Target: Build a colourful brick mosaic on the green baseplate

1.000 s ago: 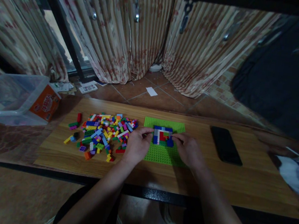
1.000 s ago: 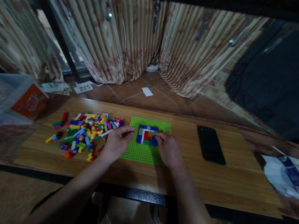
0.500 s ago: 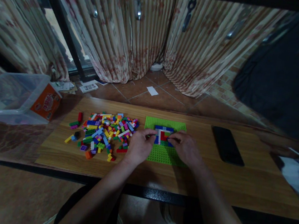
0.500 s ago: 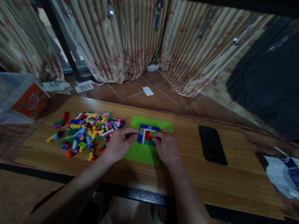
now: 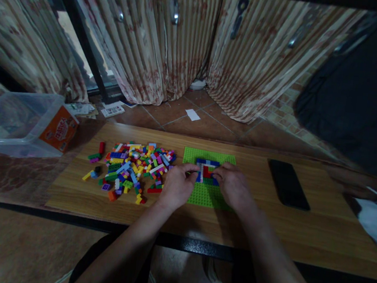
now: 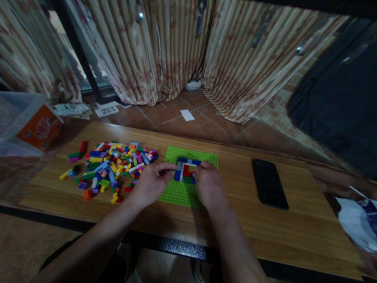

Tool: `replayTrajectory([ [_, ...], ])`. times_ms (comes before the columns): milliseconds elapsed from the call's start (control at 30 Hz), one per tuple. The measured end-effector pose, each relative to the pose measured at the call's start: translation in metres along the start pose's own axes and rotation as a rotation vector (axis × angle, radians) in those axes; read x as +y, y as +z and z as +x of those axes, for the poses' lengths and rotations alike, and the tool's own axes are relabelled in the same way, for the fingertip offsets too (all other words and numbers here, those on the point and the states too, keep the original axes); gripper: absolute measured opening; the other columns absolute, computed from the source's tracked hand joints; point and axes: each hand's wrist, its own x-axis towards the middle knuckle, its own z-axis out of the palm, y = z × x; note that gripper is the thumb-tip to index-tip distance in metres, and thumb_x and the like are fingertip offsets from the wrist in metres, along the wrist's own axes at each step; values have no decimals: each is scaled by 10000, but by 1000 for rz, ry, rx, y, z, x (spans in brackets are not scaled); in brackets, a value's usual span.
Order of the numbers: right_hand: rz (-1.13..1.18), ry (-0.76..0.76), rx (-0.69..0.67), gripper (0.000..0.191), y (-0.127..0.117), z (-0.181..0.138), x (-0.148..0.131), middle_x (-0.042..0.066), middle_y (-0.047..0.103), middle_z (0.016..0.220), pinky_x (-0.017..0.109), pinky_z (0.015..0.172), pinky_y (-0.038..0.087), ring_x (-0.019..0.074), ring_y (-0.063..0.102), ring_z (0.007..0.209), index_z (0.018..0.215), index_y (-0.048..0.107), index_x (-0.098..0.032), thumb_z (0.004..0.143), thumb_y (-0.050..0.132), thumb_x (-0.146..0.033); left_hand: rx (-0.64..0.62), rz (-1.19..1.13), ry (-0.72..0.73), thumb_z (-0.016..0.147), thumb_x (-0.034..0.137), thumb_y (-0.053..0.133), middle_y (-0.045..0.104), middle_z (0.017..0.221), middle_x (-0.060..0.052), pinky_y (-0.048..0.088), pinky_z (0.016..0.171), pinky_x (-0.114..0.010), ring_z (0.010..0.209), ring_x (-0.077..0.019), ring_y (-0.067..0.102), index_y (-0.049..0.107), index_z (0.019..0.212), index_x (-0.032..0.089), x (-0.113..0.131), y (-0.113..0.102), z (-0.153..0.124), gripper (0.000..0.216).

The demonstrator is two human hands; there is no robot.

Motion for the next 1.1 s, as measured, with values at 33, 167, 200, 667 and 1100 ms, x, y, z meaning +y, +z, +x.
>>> replayTrajectory([
  [33,-23,-10,-2,257,1,1,1,65,626,818,309,693,436,194,559,757,751,712,-212,880,491,-195,-6,1,0,798,127,560,739,851,-21,513,752,-285,771,-175,666,739,940,203,0,0,0,241],
  [167,1,-34,-12,310,3,1,0,77,637,810,322,687,432,209,566,755,726,710,-205,894,450,-189,-4,13,-12,798,126,560,741,864,-26,509,763,-292,779,-180,667,740,936,199,1,-1,0,239],
  [200,36,-31,-7,307,2,2,-1,78,646,817,327,698,435,210,574,757,724,713,-203,890,455,-184,-1,16,-11,798,128,560,741,866,-27,507,762,-292,780,-180,667,741,936,198,1,-1,0,238],
  [667,237,264,66,131,7,3,-3,35,708,781,318,686,446,185,628,714,754,710,-214,798,589,-240,-5,41,-3,804,127,557,743,900,-39,506,724,-289,744,-173,655,740,960,190,1,-2,-1,248],
  [1100,346,410,120,133,1,2,7,34,720,769,322,656,466,188,633,670,769,726,-215,767,617,-291,-22,68,-20,816,130,549,741,881,-32,503,696,-265,712,-150,645,730,985,170,2,-1,-1,250],
])
